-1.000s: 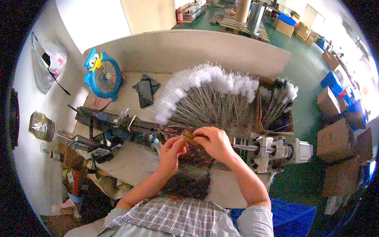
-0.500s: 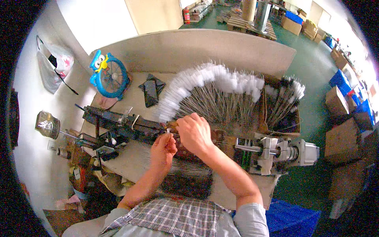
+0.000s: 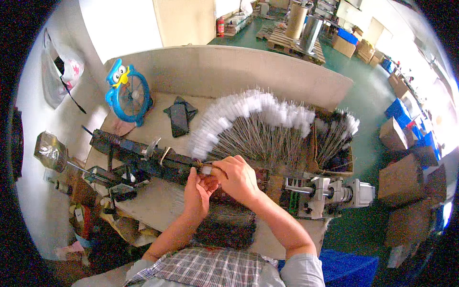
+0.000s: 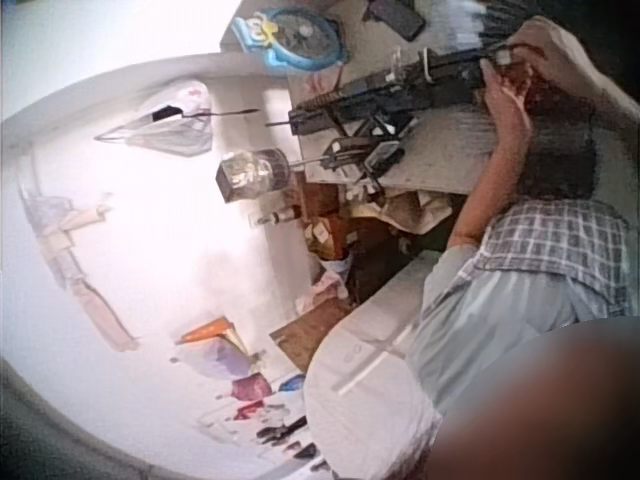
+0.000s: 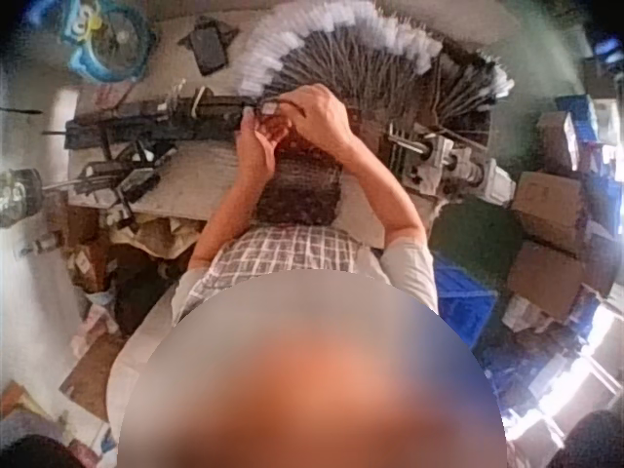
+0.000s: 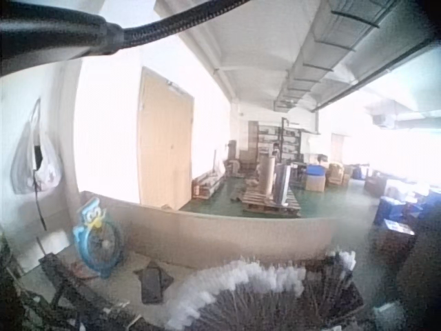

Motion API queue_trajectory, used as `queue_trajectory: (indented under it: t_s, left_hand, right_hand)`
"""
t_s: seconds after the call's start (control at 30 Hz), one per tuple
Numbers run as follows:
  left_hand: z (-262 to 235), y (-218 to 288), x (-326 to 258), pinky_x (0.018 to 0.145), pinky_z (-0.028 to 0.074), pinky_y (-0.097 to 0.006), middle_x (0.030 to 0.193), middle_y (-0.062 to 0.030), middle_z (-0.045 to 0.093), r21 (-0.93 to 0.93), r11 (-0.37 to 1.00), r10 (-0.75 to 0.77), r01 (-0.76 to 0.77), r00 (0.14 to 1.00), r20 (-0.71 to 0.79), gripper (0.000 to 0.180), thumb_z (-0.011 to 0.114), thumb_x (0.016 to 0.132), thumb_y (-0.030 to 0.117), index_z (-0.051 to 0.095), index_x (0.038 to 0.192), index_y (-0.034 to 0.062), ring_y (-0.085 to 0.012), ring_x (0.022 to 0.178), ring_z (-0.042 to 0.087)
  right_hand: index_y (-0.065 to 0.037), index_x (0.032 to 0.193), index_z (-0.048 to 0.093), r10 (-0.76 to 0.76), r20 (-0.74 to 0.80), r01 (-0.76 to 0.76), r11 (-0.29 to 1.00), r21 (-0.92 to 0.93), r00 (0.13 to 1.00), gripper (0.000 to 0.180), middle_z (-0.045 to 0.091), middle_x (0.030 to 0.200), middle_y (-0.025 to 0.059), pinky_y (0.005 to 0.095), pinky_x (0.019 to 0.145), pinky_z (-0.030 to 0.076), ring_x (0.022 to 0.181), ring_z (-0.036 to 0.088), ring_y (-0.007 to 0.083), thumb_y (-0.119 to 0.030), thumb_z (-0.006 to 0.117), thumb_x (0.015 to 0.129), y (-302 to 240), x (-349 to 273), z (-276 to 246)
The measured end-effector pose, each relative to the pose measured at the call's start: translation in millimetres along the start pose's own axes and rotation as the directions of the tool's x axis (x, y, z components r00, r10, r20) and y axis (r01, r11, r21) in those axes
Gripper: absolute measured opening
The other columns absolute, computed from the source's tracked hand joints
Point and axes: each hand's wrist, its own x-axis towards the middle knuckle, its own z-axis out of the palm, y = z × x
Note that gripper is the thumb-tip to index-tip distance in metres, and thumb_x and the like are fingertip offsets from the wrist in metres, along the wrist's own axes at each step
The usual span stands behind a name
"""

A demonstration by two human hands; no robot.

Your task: Using a specialized machine to insert and assemble white bristles into metal wire components for brush manufacturing.

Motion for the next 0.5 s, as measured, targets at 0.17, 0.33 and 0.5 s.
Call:
queue_trajectory:
  t_s: [0.17, 0.33, 0.5]
  left_hand:
    - [-1, -4, -1, 0.088, 0.041, -0.032, 0.100, -0.0073, 0.056, -0.192, 0.979, 0.079, -0.068, 0.996, 0.050, 0.034, 0.042, 0.094, 0.036, 0.049, 0.106, 0.0047, -0.0162, 0.099, 0.052]
    - [4, -10, 1, 0.071, 0.046, -0.028, 0.083, -0.0021, 0.054, -0.235, 0.967, 0.101, -0.096, 0.995, 0.007, 0.009, 0.053, 0.089, 0.015, 0.052, 0.089, 0.0057, -0.0133, 0.079, 0.056]
    - [8, -12, 0, 0.070, 0.048, -0.026, 0.083, -0.0025, 0.057, -0.204, 0.968, 0.138, -0.145, 0.989, -0.050, 0.006, 0.056, 0.087, 0.011, 0.054, 0.087, 0.0044, -0.0121, 0.076, 0.057]
  right_hand:
    - [-0.007, 0.095, 0.066, -0.154, -0.141, 0.116, 0.962, -0.246, 0.978, 0.030, 0.063, 0.093, 0.0033, 0.0346, 0.077, 0.045, 0.090, 0.057, 0.0222, -0.019, 0.069, 0.067, -23, -5, 19]
    - [-0.011, 0.093, 0.066, -0.216, -0.251, 0.150, 0.954, -0.259, 0.944, 0.029, 0.062, 0.094, -0.0002, 0.0341, 0.075, 0.044, 0.089, 0.056, 0.0206, -0.018, 0.069, 0.065, -7, -11, 18]
    - [-0.015, 0.090, 0.068, -0.246, -0.208, 0.193, 0.950, -0.245, 0.947, 0.024, 0.062, 0.093, -0.0007, 0.0337, 0.075, 0.045, 0.090, 0.056, 0.0201, -0.017, 0.068, 0.066, -2, -15, 12]
